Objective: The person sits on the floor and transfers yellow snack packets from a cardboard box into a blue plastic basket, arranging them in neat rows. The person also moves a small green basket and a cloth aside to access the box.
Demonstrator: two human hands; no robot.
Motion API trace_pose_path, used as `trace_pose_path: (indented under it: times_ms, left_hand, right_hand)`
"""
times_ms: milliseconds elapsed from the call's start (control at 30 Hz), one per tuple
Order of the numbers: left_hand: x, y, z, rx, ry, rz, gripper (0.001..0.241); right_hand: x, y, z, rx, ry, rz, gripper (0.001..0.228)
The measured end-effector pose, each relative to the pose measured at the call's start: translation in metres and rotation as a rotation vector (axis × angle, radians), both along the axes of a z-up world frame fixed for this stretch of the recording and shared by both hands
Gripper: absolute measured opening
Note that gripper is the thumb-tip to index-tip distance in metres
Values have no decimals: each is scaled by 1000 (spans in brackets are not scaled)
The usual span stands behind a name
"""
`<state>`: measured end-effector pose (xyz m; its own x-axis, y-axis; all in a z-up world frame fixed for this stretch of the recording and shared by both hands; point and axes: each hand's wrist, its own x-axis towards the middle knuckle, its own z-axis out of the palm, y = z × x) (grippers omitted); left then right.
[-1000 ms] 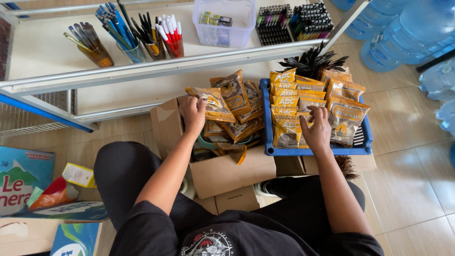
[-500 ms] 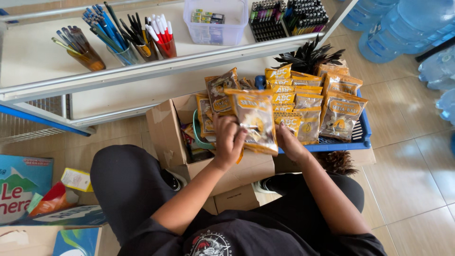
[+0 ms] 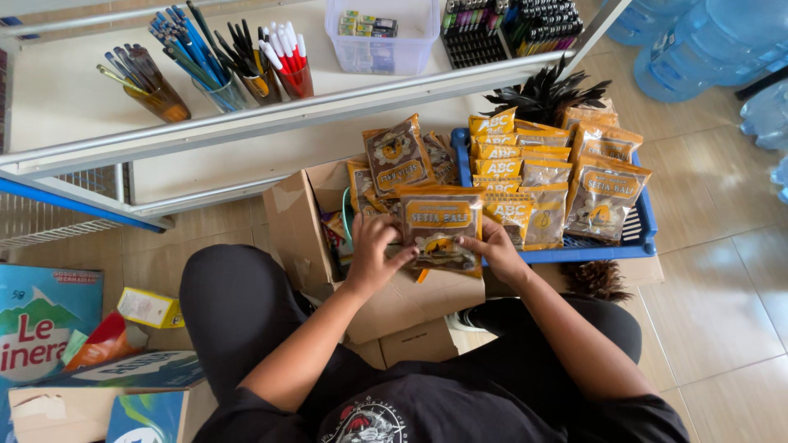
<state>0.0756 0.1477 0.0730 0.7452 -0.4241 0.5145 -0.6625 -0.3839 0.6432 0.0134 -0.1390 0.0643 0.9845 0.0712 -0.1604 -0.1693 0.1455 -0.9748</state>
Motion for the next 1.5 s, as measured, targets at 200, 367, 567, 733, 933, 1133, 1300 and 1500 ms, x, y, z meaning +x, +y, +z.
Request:
trace_pose_path:
  times_ms: [200,367,567,733,933,1133,1300,1500]
  left_hand:
    - [19,-6,-38,-364,592,-82,64]
    - [14,-4,-53,-636,998,-157,50]
    - [-11,-11,-23,-693,904,-236,29]
    - [-26,-28,7,-647,827,-235,30]
    - [-33,-67,24,-368,356,-306,59]
    - [-44,-125,-5,73,87,-345,51]
    - [-56,-152,-32,353,-17,-333,62]
    - [-62,-154,-50,541,-28,-292,75]
  right_hand:
    - [6,11,0,51,30,74,35]
    - [1,21,18,-9,81,97,43]
    - [4,32,51,-364,-218,159,54]
    - [-2,22,55,-259,-106,62,36]
    - [-29,-86,71,-300,-309,-150,37]
    - [-64,-223,83,52,-569,-628,22]
    - [-57,-265,48,-188,-415,-721,30]
    - [-40,-275,17,-548,-121,-718,34]
